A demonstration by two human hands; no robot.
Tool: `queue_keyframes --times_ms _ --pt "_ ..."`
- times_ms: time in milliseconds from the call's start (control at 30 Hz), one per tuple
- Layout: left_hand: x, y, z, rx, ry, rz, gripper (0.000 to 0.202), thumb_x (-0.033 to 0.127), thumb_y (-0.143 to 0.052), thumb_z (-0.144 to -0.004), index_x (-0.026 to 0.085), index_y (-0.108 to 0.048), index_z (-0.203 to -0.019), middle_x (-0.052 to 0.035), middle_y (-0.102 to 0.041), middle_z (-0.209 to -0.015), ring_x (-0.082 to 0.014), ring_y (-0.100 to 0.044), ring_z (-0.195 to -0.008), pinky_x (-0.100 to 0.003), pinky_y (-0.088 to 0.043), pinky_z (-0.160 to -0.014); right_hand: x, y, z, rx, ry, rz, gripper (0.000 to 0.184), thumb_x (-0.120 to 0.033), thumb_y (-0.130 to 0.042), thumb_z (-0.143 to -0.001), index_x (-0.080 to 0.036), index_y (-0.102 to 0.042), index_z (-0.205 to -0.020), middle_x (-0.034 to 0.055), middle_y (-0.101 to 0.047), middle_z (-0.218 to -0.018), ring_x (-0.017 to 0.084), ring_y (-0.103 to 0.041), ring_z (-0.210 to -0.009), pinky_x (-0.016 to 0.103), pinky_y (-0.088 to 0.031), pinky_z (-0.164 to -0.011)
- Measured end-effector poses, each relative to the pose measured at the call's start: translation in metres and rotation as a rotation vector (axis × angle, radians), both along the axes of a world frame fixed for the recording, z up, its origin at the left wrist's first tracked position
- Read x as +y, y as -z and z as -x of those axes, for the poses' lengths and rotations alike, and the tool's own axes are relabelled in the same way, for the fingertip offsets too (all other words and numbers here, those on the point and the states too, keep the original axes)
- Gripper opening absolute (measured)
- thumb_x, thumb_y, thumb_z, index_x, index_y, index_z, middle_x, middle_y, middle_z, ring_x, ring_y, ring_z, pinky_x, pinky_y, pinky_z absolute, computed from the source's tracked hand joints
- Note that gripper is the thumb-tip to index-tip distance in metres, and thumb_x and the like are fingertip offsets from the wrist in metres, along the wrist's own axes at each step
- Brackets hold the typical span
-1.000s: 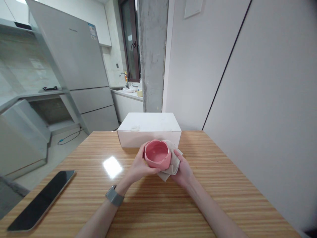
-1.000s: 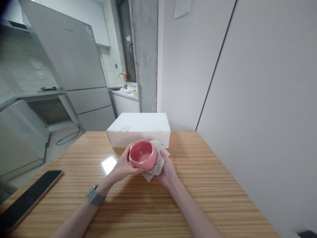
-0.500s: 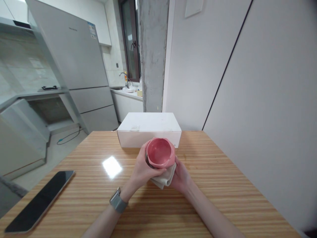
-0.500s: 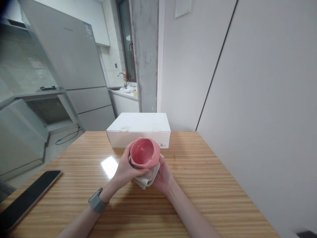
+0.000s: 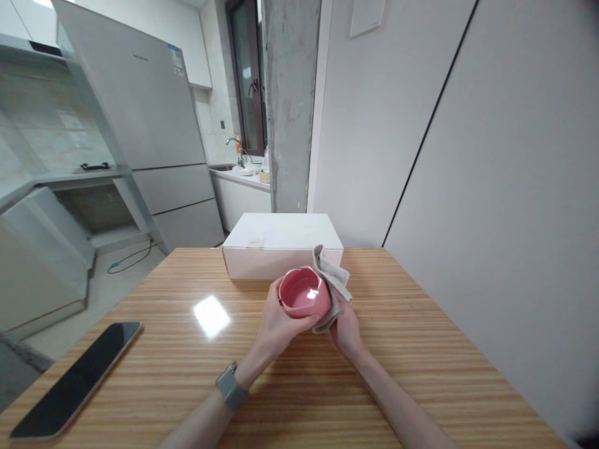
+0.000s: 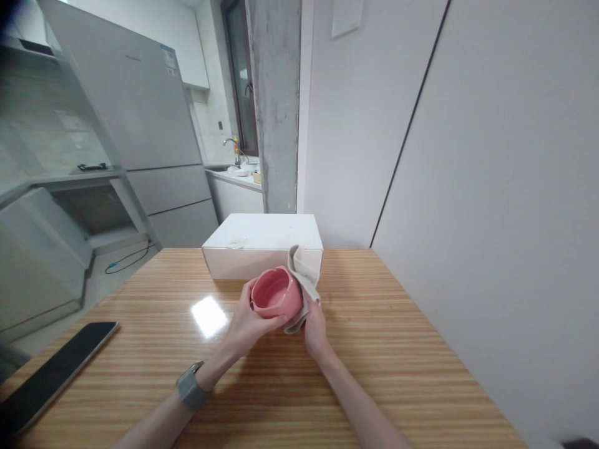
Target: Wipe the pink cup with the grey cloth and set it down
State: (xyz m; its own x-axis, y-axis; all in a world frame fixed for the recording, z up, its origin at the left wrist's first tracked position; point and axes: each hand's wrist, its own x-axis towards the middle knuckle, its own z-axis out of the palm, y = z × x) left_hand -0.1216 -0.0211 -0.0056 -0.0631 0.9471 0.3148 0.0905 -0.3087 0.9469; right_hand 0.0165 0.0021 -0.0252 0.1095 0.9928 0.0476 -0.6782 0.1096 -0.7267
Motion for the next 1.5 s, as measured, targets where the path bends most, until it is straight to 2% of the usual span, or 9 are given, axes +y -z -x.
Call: queue_keyframes --times_ms 133,333,533,733,867,1167,1267,1367,1500 --pt "0.005 0.006 0.002 -0.147 0.123 0.151 0.079 0.027 -0.084 -0.05 0.018 -0.046 -0.119 -0.0117 -0.06 -0.117 -0.0269 -0.058 -0.106 -0.042 -0.046 -0.09 0.005 0.008 -0.003 -0.022 0.03 -0.039 0.025 -0.023 -0.065 -0.072 -0.022 -0.066 -0.097 -0.0036 -0.07 -0.101 0.016 -0.055 -0.112 0.029 -0.035 -0.103" --pt "0.011 0.017 0.0 -0.375 0.338 0.253 0.06 0.049 -0.071 -0.062 0.014 -0.057 -0.108 -0.0118 -0.066 -0.106 -0.0296 -0.06 -0.102 -0.043 -0.045 -0.09 0.001 -0.011 -0.002 0.107 -0.183 0.127 0.025 -0.036 -0.058 -0.075 -0.018 -0.067 -0.089 0.0031 -0.073 -0.09 0.024 -0.063 -0.101 0.037 -0.048 -0.089" --pt "0.002 -0.001 -0.001 -0.239 0.146 0.028 0.08 0.037 -0.081 -0.051 0.02 -0.047 -0.122 -0.0092 -0.06 -0.119 -0.0279 -0.056 -0.109 -0.04 -0.044 -0.093 -0.016 -0.015 0.015 0.28 -0.529 0.204 0.028 -0.032 -0.051 -0.08 -0.016 -0.065 -0.099 0.0061 -0.072 -0.096 0.023 -0.063 -0.101 0.038 -0.049 -0.087" --pt "-0.001 -0.008 0.005 0.063 -0.011 -0.152 0.096 0.029 -0.086 -0.048 0.024 -0.039 -0.132 -0.0091 -0.048 -0.134 -0.0301 -0.045 -0.124 -0.045 -0.036 -0.105 -0.022 -0.009 0.016 0.327 -0.574 0.295 0.027 -0.03 -0.05 -0.084 -0.013 -0.065 -0.098 0.0089 -0.072 -0.092 0.023 -0.065 -0.096 0.038 -0.05 -0.087" --pt "0.001 -0.001 0.006 0.118 -0.078 -0.195 0.096 0.029 -0.085 -0.049 0.025 -0.037 -0.132 -0.0087 -0.046 -0.136 -0.0295 -0.044 -0.125 -0.047 -0.033 -0.106 -0.032 -0.013 -0.014 0.25 -0.501 0.391 0.031 -0.034 -0.047 -0.089 -0.013 -0.064 -0.103 0.0089 -0.073 -0.089 0.023 -0.068 -0.091 0.039 -0.05 -0.087" --pt "0.006 0.01 -0.008 -0.009 -0.038 -0.098 0.085 0.027 -0.085 -0.048 0.021 -0.044 -0.123 -0.0085 -0.059 -0.119 -0.0268 -0.056 -0.11 -0.044 -0.041 -0.098 -0.068 -0.021 -0.145 -0.082 -0.438 0.49 0.039 -0.045 -0.053 -0.083 -0.018 -0.063 -0.108 0.012 -0.071 -0.101 0.027 -0.067 -0.094 0.043 -0.048 -0.087" --pt "0.005 0.011 -0.017 -0.025 0.001 -0.052 0.082 0.029 -0.084 -0.05 0.021 -0.045 -0.122 -0.0094 -0.06 -0.118 -0.0269 -0.057 -0.11 -0.044 -0.043 -0.096 -0.075 -0.021 -0.162 -0.2 -0.537 0.594 0.038 -0.044 -0.058 -0.08 -0.013 -0.066 -0.1 0.0161 -0.07 -0.097 0.029 -0.067 -0.094 0.042 -0.048 -0.087" --pt "0.003 0.01 -0.029 -0.02 0.062 -0.038 0.08 0.029 -0.083 -0.053 0.02 -0.044 -0.123 -0.0102 -0.059 -0.12 -0.0261 -0.057 -0.11 -0.043 -0.043 -0.096 -0.074 -0.016 -0.171 -0.459 -0.418 0.529 0.035 -0.039 -0.068 -0.074 -0.018 -0.065 -0.101 0.0136 -0.07 -0.1 0.028 -0.067 -0.092 0.038 -0.049 -0.083" --pt "0.003 0.011 -0.051 0.003 0.091 -0.072 0.082 0.028 -0.085 -0.051 0.021 -0.046 -0.123 -0.0088 -0.059 -0.121 -0.0256 -0.056 -0.111 -0.043 -0.043 -0.097 -0.068 -0.006 -0.192 -0.818 -0.171 0.336 0.089 -0.03 -0.077 -0.061 -0.017 -0.033 -0.137 0.0085 -0.072 -0.09 0.027 -0.068 -0.08 0.039 -0.052 -0.072"
